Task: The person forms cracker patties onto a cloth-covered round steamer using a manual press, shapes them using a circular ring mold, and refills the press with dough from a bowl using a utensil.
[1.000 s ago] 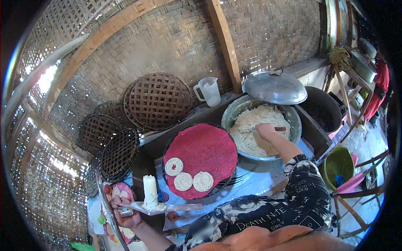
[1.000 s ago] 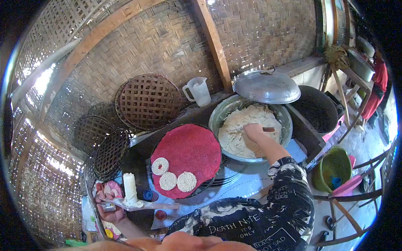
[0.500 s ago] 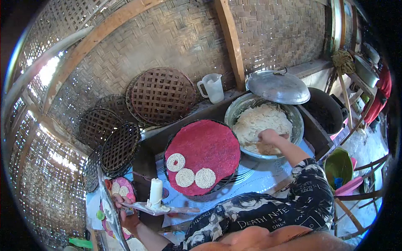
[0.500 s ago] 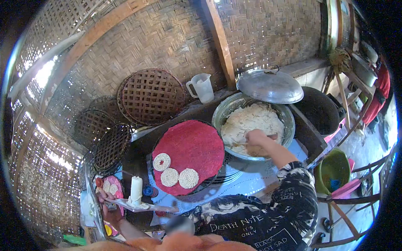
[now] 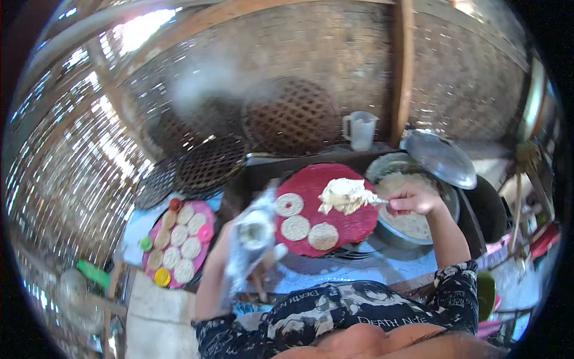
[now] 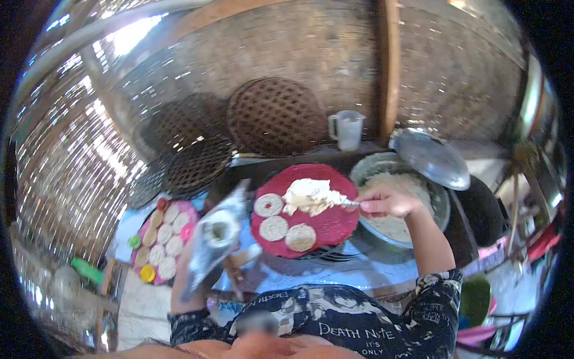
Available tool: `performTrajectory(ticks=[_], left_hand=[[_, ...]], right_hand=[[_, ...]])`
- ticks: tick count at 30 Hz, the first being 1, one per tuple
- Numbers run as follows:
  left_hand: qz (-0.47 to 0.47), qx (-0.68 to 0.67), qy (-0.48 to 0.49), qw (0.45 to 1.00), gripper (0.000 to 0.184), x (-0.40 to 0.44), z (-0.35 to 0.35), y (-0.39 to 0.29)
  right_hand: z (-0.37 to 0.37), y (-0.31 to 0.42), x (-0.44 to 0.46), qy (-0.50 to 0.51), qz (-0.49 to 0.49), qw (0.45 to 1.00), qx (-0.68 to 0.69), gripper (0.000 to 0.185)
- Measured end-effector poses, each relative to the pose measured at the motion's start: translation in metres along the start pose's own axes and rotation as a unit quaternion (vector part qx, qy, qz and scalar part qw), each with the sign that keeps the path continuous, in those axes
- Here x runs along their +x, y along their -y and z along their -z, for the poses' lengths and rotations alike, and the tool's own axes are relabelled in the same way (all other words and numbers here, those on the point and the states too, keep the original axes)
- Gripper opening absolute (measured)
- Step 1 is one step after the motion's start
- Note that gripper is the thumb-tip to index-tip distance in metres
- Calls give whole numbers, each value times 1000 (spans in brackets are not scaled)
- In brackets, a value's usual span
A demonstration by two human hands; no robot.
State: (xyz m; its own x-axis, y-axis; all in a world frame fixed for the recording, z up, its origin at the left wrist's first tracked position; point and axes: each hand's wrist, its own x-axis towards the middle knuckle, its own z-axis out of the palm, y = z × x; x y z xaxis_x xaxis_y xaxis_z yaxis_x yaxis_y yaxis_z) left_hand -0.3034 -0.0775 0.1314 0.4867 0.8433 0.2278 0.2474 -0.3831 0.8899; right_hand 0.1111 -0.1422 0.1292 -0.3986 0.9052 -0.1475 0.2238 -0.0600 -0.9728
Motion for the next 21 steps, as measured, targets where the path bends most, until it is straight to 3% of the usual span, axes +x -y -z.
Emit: performTrajectory(ticks=[1, 3, 4, 6, 7, 9, 10, 13, 15, 17, 18, 21], left_hand=[[53, -53, 57, 996, 42, 6, -4, 10], [-72, 116, 80, 987, 54, 17, -9, 23], [-67, 76, 69, 992, 54, 19, -13, 32], [-104, 153, 67, 980, 51, 8, -10, 13], [-122, 177, 72, 974, 49, 5, -7, 12], [-105, 272, 65, 954, 46, 4, -1, 19], [-94, 318, 63, 941, 44, 5, -1, 24], [-84, 284, -14, 955, 41, 2, -1, 37], [-59, 260, -50, 962, 40, 2, 0, 37], [-23, 202, -83, 976, 39, -1, -1, 31], [-49, 202, -89, 974, 41, -2, 1, 39], [-18, 173, -88, 981, 40, -3, 9, 66]], right_hand=[[-14, 10, 13, 23, 14, 1000, -14, 34], [-42, 33, 36, 88, 20, 995, -33, 36], [-49, 37, 49, 102, 78, 988, -91, 36], [-63, 46, 70, 117, 194, 954, -197, 38], [-64, 60, 73, 81, 234, 911, -329, 37], [-72, 112, 67, -3, 300, 768, -565, 35], [-80, 127, 68, -29, 313, 729, -608, 33], [-125, 149, 73, -87, 442, 614, -648, 27], [-156, 134, 84, -109, 461, 519, -712, 22], [-189, 114, 81, -159, 498, 357, -774, 22], [-193, 105, 84, -193, 544, 344, -741, 18], [-174, 108, 78, -121, 516, 490, -692, 16]])
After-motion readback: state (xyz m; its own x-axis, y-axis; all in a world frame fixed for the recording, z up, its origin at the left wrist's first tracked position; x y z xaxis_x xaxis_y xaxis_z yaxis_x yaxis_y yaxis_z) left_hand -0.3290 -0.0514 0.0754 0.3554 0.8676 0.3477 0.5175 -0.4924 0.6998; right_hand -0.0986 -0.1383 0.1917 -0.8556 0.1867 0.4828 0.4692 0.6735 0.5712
